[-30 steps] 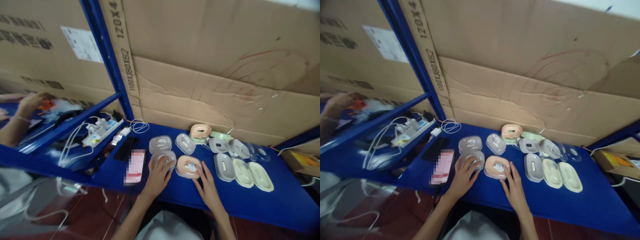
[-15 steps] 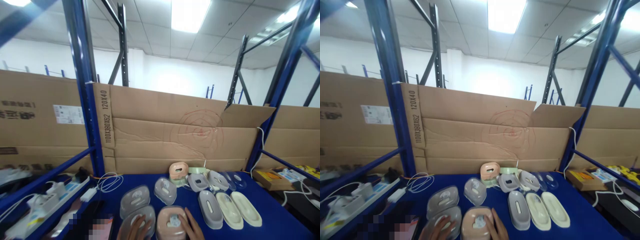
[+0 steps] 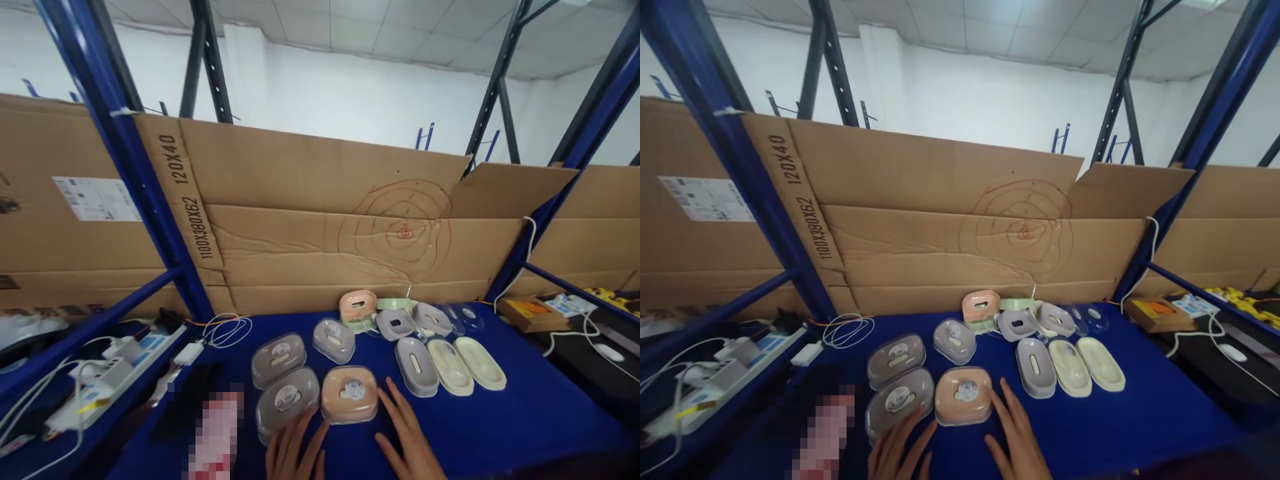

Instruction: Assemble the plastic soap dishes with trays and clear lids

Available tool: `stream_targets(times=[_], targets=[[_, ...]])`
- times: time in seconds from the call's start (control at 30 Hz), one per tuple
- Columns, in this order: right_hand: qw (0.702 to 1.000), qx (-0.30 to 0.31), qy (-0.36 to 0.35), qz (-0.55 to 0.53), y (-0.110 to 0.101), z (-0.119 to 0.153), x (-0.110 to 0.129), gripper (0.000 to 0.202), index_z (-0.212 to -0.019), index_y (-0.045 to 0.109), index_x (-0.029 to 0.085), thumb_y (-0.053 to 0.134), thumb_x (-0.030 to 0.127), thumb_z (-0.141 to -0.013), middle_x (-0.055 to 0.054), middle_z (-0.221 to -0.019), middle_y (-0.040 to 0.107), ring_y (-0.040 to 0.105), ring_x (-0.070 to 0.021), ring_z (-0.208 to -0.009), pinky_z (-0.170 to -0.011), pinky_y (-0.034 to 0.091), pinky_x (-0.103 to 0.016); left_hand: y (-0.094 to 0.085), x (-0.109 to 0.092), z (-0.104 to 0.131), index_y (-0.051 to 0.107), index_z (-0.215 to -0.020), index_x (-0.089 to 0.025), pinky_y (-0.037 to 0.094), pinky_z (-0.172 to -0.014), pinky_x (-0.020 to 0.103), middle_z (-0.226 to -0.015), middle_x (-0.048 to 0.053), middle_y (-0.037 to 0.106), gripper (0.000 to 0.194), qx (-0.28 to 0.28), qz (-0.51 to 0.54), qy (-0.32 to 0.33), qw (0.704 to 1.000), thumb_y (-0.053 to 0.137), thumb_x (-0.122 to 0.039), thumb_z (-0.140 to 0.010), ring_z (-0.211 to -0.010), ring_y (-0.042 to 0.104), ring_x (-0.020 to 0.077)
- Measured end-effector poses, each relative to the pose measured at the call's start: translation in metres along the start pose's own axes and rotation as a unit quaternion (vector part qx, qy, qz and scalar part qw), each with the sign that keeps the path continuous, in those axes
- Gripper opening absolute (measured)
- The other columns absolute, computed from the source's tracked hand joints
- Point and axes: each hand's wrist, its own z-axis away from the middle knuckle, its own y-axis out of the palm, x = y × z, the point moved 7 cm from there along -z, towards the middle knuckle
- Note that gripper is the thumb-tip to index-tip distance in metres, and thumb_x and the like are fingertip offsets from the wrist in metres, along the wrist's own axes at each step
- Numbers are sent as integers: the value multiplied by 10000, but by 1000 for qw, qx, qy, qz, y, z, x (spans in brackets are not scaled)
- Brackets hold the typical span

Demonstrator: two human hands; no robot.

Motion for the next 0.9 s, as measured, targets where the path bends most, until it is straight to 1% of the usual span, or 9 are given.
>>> stream_targets(times=[0.1, 0.17, 0.23, 0.3, 0.43, 0.57, 0.67, 0.77, 0.9], targets=[[999, -34, 8, 13, -13, 6, 9, 690, -1704, 302, 406, 580, 373, -1073, -55, -1724, 413, 466, -286, -1554, -1211, 514, -453, -8, -18, -10, 706, -1399, -355, 147, -1356, 479, -1448, 68, 713, 520, 29, 17, 19, 999, 598, -126, -946, -1300, 694, 242], [999, -23, 4, 26, -15, 4, 18, 725, -1716, 262, 399, 590, 380, -1071, -66, -1745, 374, 445, -293, -1568, -1216, 511, -465, -13, -19, -19, 666, -1456, -362, 81, -1360, 520, -1505, 73, 673, 547, 45, 15, 23, 999, 605, -150, -956, -1352, 661, 266], [999, 1, -11, 36, -15, -2, 27, 765, -1724, 236, 385, 615, 382, -1060, -82, -1782, 284, 380, -308, -1604, -1233, 488, -481, -16, -2, -26, 664, -1461, -347, 74, -1350, 583, -1522, 95, 656, 536, 53, 5, -26, 998, 599, -145, -969, -1409, 619, 302], [998, 12, -38, 47, -11, -10, 35, 754, -1717, 267, 374, 626, 361, -1055, -93, -1788, 264, 353, -315, -1617, -1241, 475, -495, -15, 17, -29, 710, -1388, -327, 83, -1346, 606, -1496, 88, 678, 495, 75, 18, -31, 997, 572, -98, -970, -1408, 623, 300], [994, -32, -45, 91, 6, -29, 49, 611, -1647, 441, 363, 593, 287, -1061, -109, -1716, 421, 531, -318, -1504, -1154, 554, -505, -1, 43, -35, 743, -1277, -256, 67, -1344, 647, -1563, 86, 627, 562, 150, 37, 6, 988, 460, 64, -911, -1467, 577, 288], [993, -68, -6, 99, 12, -42, 57, 602, -1668, 407, 345, 543, 335, -1082, -112, -1699, 446, 598, -318, -1433, -1074, 596, -482, 3, 38, -43, 663, -1431, -252, 149, -1319, 709, -1679, 112, 488, 662, 158, 26, 0, 987, 426, 79, -910, -1603, 393, 331], [989, -108, 25, 98, -10, -43, 38, 587, -1672, 391, 308, 509, 376, -1101, -98, -1686, 469, 542, -301, -1484, -1150, 525, -482, 3, 8, -39, 553, -1556, -276, 306, -1317, 586, -1729, 97, 413, 618, 168, 58, 26, 984, 463, -28, -998, -1625, 359, 276], [968, -172, 84, 159, -40, -32, -4, 540, -1616, 469, 244, 513, 393, -1099, -143, -1603, 565, 545, -355, -1464, -1181, 433, -588, 10, -18, -30, 455, -1629, -316, 418, -1260, 509, -1741, 82, 392, 599, 191, 68, 52, 978, 510, -161, -1053, -1596, 413, 251], [972, -125, 80, 180, -49, -12, -38, 401, -1481, 594, 231, 471, 254, -1101, -128, -1403, 723, 669, -323, -1301, -1127, 432, -581, 24, -25, -33, 395, -1665, -313, 427, -1226, 522, -1701, 92, 461, 620, 174, 57, 41, 982, 537, -252, -1065, -1544, 485, 279]])
